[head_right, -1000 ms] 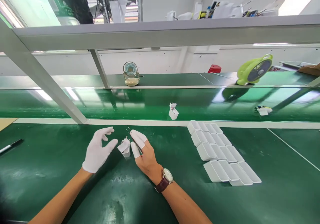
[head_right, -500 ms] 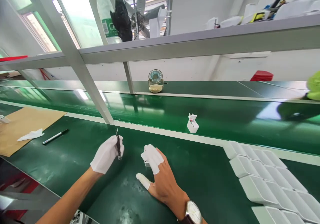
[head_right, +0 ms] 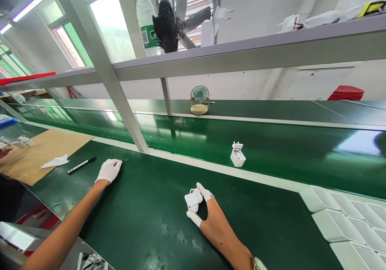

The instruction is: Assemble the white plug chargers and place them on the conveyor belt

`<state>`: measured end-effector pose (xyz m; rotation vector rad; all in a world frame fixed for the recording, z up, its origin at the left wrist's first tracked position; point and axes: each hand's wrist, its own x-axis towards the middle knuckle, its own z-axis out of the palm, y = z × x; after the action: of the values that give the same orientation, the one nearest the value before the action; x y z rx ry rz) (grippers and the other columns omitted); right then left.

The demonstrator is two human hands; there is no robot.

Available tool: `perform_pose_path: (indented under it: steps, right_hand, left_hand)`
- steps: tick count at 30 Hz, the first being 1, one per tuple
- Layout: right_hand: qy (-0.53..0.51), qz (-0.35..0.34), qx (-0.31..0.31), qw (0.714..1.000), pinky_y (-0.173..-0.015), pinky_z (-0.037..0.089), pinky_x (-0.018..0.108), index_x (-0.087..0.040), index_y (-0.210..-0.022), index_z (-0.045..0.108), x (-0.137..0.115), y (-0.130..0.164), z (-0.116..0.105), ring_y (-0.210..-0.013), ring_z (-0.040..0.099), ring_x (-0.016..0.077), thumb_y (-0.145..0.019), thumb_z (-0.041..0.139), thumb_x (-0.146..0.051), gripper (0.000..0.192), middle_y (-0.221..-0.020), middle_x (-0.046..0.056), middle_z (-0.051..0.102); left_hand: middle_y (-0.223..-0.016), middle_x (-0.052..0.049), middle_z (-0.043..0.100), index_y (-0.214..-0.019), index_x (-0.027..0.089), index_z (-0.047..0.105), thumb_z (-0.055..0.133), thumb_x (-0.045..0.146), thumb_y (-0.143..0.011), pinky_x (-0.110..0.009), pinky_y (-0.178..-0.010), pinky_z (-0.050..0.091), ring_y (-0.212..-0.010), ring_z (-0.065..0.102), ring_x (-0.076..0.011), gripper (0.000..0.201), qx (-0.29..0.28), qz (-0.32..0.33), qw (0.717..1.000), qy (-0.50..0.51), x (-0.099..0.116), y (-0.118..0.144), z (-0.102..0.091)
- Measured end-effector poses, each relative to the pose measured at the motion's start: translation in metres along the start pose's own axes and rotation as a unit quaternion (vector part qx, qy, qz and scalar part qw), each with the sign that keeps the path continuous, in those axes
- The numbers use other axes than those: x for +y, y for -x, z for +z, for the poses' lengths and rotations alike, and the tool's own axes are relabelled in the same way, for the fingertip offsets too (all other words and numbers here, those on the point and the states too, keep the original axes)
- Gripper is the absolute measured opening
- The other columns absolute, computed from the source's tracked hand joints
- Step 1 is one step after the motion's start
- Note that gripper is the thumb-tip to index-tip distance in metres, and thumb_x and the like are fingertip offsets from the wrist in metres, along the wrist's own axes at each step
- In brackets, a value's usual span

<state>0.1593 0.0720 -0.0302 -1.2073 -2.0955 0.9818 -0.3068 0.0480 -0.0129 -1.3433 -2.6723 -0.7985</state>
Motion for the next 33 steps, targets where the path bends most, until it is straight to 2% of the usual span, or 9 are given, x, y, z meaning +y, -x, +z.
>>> perform_pose_path:
  steps: [5,8,12,17,21,24,28,31,33]
  right_hand:
    - [0.050,-0.048,0.005,0.998,-0.103,0.050,0.054,-0.022,-0.143,0.049,0.009,0.000,-0.004,-0.120,0.060,0.0358,-0.077,0.073,-0.051,0.075,-0.128,0.014,0.063]
    - [0.055,-0.070,-0.019,0.996,-0.104,0.050,0.052,-0.024,-0.142,0.050,0.014,0.001,-0.012,-0.124,0.058,0.0353,-0.079,0.072,-0.047,0.071,-0.133,0.013,0.061]
    - [0.046,-0.067,-0.054,0.995,-0.103,0.052,0.045,-0.026,-0.143,0.048,0.019,0.001,-0.014,-0.123,0.060,0.0307,-0.085,0.065,-0.041,0.062,-0.135,0.012,0.060]
    - [0.051,-0.104,0.040,0.992,-0.087,0.060,0.042,-0.028,-0.133,0.055,0.028,-0.001,-0.004,-0.102,0.069,0.0276,-0.090,0.060,-0.043,0.046,-0.116,0.010,0.067]
    - [0.058,-0.138,0.052,0.987,-0.094,0.057,0.044,-0.028,-0.134,0.052,0.017,0.000,-0.008,-0.108,0.067,0.0275,-0.094,0.055,-0.036,0.041,-0.120,0.010,0.066]
    - [0.050,-0.127,0.050,0.989,-0.094,0.057,0.043,-0.028,-0.133,0.050,0.004,0.001,-0.013,-0.107,0.068,0.0262,-0.095,0.055,-0.032,0.039,-0.121,0.009,0.066]
    - [0.046,-0.161,0.058,0.984,-0.087,0.059,0.041,-0.027,-0.120,0.057,-0.003,0.001,-0.013,-0.100,0.068,0.0248,-0.093,0.058,-0.027,0.026,-0.112,0.008,0.067]
    - [0.052,-0.170,0.066,0.982,-0.080,0.059,0.039,-0.026,-0.115,0.060,-0.008,0.003,-0.012,-0.093,0.068,0.0238,-0.091,0.062,-0.025,0.024,-0.105,0.007,0.067]
    - [0.058,-0.144,0.066,0.986,-0.074,0.058,0.037,-0.025,-0.112,0.061,-0.012,0.005,-0.011,-0.084,0.067,0.0223,-0.089,0.066,-0.027,0.023,-0.098,0.006,0.067]
  left_hand:
    - [-0.103,-0.016,0.072,-0.100,0.016,0.075,0.044,0.035,-0.088,-0.043,-0.097,0.047,-0.103,0.063,-0.0317,0.038,0.036,0.003,0.999,-0.032,-0.011,-0.009,0.012]
    - [-0.105,-0.016,0.071,-0.110,0.014,0.073,0.048,0.033,-0.085,-0.043,-0.097,0.048,-0.102,0.063,-0.0319,0.040,0.054,0.004,0.998,-0.043,-0.017,-0.006,0.015]
    - [-0.104,-0.013,0.070,-0.108,0.016,0.074,0.049,0.023,-0.078,-0.041,-0.095,0.049,-0.101,0.063,-0.0301,0.039,0.063,0.015,0.996,-0.057,-0.022,-0.001,0.018]
    - [-0.102,-0.012,0.069,-0.106,0.018,0.075,0.049,0.021,-0.079,-0.041,-0.095,0.050,-0.101,0.062,-0.0296,0.038,0.075,0.018,0.995,-0.069,-0.019,0.001,0.019]
    - [-0.105,-0.013,0.068,-0.107,0.018,0.073,0.051,0.024,-0.081,-0.043,-0.098,0.048,-0.106,0.060,-0.0311,0.035,0.081,0.021,0.994,-0.066,-0.014,0.006,0.014]
    - [-0.112,-0.016,0.066,-0.114,0.015,0.069,0.051,0.029,-0.085,-0.048,-0.101,0.046,-0.113,0.058,-0.0334,0.037,0.132,0.026,0.989,-0.056,-0.009,0.010,0.007]
    - [-0.106,-0.012,0.067,-0.111,0.019,0.067,0.056,0.030,-0.086,-0.044,-0.101,0.048,-0.108,0.061,-0.0286,0.029,0.180,0.127,0.975,0.007,0.017,0.021,0.001]
    - [-0.107,-0.010,0.065,-0.110,0.019,0.065,0.060,0.033,-0.085,-0.045,-0.101,0.048,-0.101,0.061,-0.0262,0.028,0.156,0.192,0.966,0.074,0.060,0.048,0.001]
    - [-0.108,-0.008,0.063,-0.113,0.020,0.063,0.063,0.034,-0.084,-0.043,-0.095,0.052,-0.088,0.062,-0.0215,0.033,0.073,0.225,0.961,0.146,0.095,0.078,0.004]
